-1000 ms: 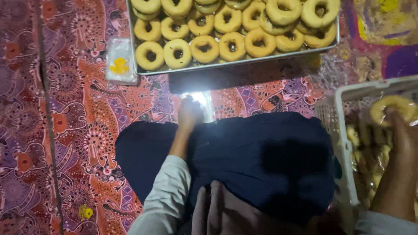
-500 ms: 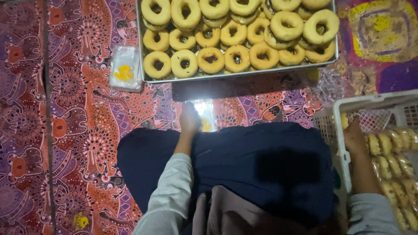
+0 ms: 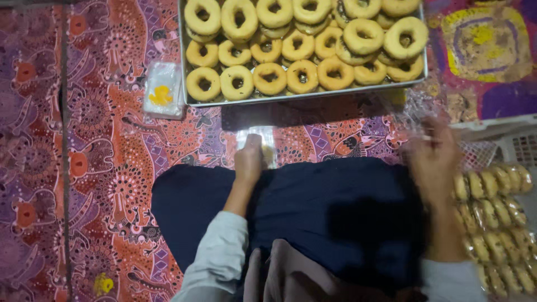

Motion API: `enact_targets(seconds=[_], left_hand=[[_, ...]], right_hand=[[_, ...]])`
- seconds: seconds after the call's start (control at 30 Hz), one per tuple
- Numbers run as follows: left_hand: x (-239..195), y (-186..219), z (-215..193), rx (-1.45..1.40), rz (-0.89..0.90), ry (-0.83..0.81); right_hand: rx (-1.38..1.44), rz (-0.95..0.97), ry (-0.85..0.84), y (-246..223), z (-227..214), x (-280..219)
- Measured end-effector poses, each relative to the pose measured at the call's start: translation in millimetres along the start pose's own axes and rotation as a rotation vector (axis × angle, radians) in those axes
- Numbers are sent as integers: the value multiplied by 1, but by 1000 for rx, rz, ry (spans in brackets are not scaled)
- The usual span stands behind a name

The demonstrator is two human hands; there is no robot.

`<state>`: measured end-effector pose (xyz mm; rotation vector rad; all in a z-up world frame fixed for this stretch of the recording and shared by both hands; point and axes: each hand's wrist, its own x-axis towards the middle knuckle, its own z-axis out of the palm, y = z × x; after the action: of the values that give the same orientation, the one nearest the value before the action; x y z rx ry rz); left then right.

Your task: The person sits on a patterned mat and repeatedly picks donuts from a metal tray, places them into small clear plastic bags, and sets the packaged donuts into a white plastic crate. The person handles donuts with and without sesame seeds.

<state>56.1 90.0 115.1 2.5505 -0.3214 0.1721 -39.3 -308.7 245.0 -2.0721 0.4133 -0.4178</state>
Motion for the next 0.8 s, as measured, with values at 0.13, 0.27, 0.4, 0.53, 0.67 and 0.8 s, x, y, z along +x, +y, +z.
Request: enact_targets(seconds=[0.13, 0.27, 0.4, 0.53, 0.67, 0.8], left_hand=[[-17, 64, -35, -205, 236, 91], [-34, 95, -70, -287, 283, 295], [-27, 90, -88, -763, -104, 354], [-7, 69, -82, -900, -322, 335], [-21, 71, -68, -702, -123, 473], [-43, 94, -65, -726, 215, 356]], right_hand=[[-33, -259, -410, -68, 133, -22], [-81, -376, -561, -91, 189, -23], [13, -469, -508, -117, 187, -39], [-55, -698, -191, -152, 177, -57], [-131, -705, -212, -161, 166, -85], [-244, -629, -276, -145, 170, -81]])
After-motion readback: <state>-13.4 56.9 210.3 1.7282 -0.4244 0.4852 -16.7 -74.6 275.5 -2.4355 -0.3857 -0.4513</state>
